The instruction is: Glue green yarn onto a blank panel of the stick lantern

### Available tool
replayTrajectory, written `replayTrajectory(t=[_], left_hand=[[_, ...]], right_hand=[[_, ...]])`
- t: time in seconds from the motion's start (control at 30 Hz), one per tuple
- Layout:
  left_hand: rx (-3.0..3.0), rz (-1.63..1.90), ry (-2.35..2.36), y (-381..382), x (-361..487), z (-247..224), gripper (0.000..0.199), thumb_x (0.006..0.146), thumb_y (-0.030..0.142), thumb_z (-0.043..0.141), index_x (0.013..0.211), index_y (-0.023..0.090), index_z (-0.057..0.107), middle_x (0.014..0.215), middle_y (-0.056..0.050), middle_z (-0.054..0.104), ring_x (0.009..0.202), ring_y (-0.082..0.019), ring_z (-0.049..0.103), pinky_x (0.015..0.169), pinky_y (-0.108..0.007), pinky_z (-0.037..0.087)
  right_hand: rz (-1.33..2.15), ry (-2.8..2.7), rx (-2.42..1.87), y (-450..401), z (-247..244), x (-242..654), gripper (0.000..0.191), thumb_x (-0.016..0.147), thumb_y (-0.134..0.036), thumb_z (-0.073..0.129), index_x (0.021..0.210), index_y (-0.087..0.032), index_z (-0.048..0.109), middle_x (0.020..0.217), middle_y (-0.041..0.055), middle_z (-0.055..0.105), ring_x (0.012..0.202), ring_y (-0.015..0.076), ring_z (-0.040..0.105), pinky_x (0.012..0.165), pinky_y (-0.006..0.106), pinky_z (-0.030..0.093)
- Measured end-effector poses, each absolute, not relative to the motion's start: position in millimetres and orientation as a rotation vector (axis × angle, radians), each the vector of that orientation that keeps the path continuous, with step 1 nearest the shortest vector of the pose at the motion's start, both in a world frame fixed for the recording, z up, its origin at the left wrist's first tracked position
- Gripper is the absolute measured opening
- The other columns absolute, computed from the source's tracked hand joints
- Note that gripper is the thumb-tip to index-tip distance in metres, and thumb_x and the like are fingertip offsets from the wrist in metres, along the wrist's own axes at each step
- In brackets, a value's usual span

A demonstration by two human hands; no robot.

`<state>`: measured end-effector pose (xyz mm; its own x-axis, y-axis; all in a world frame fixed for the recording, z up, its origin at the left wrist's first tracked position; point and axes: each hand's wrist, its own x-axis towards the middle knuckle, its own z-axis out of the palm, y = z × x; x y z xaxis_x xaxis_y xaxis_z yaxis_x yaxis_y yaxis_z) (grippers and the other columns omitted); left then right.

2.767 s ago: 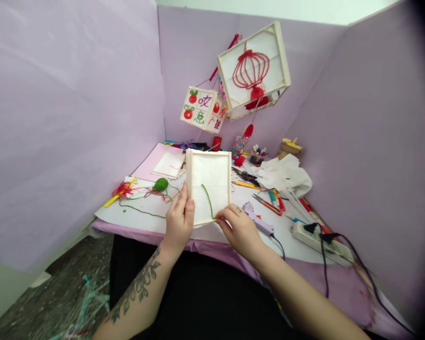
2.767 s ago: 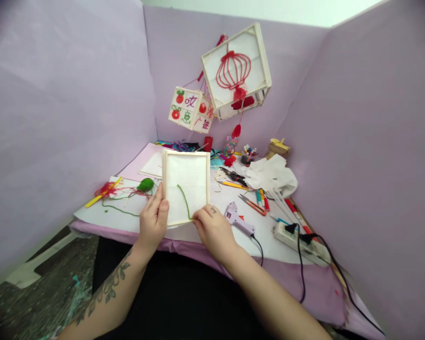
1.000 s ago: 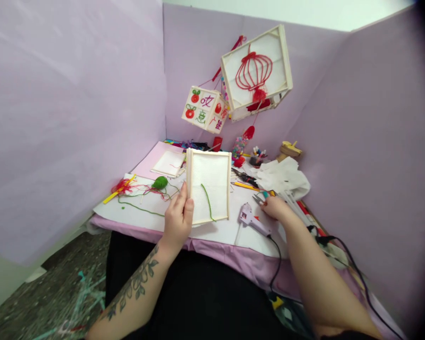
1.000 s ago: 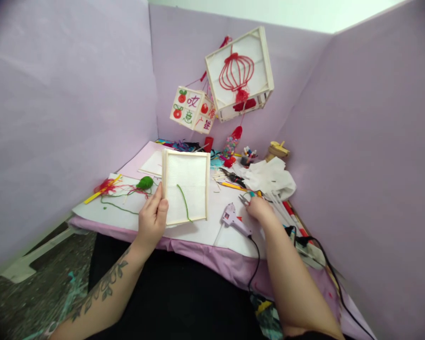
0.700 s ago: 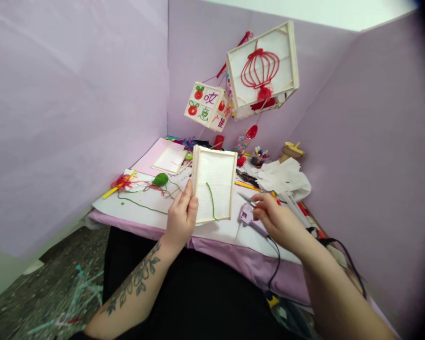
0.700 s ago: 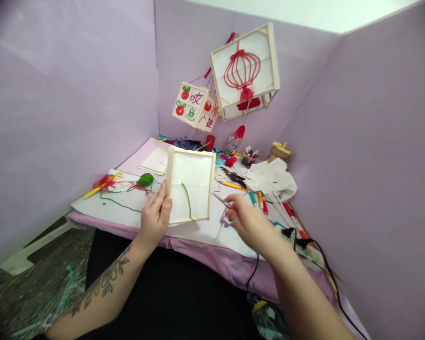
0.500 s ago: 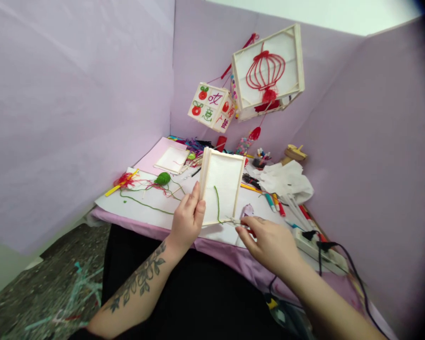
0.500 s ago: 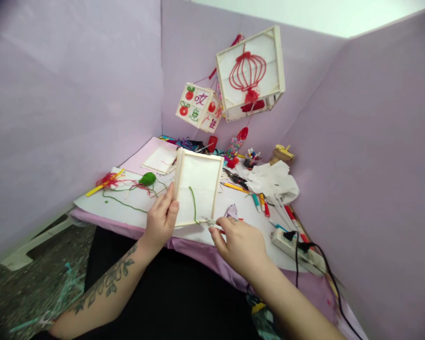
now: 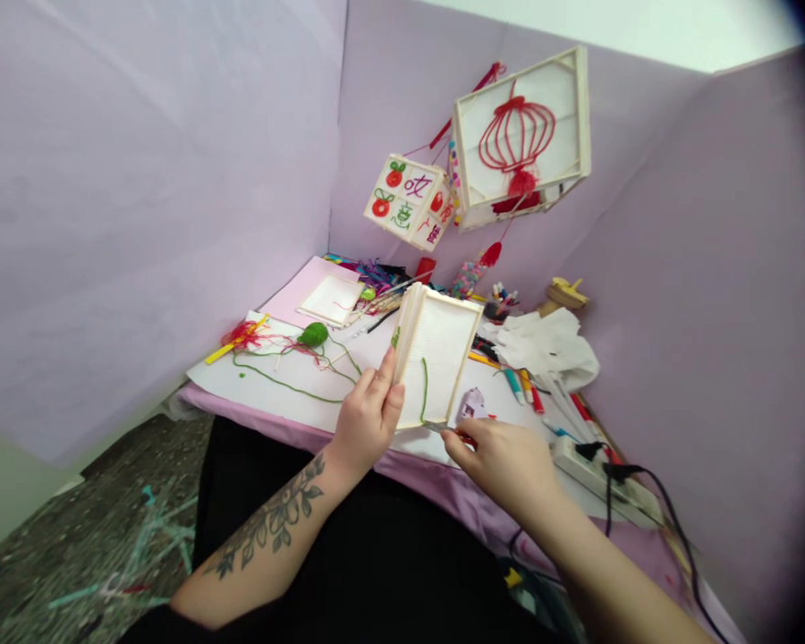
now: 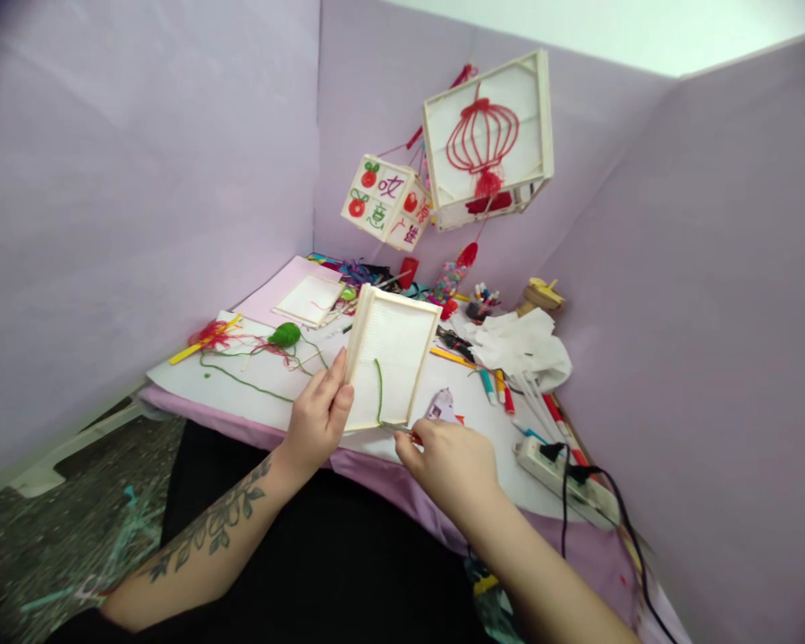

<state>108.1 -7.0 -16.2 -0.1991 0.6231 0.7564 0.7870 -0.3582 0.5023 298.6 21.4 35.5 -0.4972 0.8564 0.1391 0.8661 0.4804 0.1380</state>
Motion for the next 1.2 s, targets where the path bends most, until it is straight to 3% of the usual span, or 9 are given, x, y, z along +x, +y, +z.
replayTrajectory(t=[0.83, 1.03, 1.13, 1.2], left_hand=[[-1.908, -1.588, -1.622, -8, 111, -15, 0.048, 0.100, 0.030, 0.037, 0.145, 0.013, 0.039, 0.107, -0.014, 0.066, 0.089, -0.017, 0.063, 0.081, -0.028, 0.055], [-1.880, -1.615, -1.640, -8, 107, -16, 0.048, 0.100, 0.029, 0.038, 0.144, 0.010, 0.042, 0.101, -0.014, 0.065, 0.087, -0.018, 0.063, 0.079, -0.028, 0.054], [-1.842, -1.644, -1.635, -7, 102, -16, 0.048, 0.099, 0.028, 0.039, 0.143, 0.011, 0.042, 0.100, -0.013, 0.066, 0.087, -0.018, 0.063, 0.080, -0.028, 0.054], [-1.824, -1.663, -1.632, -5, 98, -17, 0.048, 0.099, 0.028, 0.039, 0.144, 0.012, 0.042, 0.106, -0.013, 0.067, 0.092, -0.018, 0.064, 0.083, -0.029, 0.054]], right_hand=[[-0.253, -2.714, -1.688, 21, 45, 290, 0.037, 0.090, -0.043, 0.046, 0.071, -0.022, 0.070, 0.071, 0.0052, 0.074, 0.067, 0.0199, 0.069, 0.052, 0.028, 0.015], [-0.090, -2.638, -1.689, 23, 54, 310, 0.036, 0.087, -0.048, 0.049, 0.073, -0.025, 0.072, 0.070, 0.0036, 0.073, 0.068, 0.0213, 0.068, 0.052, 0.027, 0.025], [0.013, -2.445, -1.716, 46, 51, 335, 0.038, 0.089, -0.053, 0.046, 0.084, -0.027, 0.073, 0.074, 0.0028, 0.073, 0.071, 0.0214, 0.067, 0.056, 0.027, 0.035], [-0.017, -2.314, -1.741, 72, 40, 353, 0.036, 0.092, -0.047, 0.044, 0.096, -0.024, 0.072, 0.087, 0.0070, 0.073, 0.080, 0.0234, 0.067, 0.062, 0.029, 0.042]])
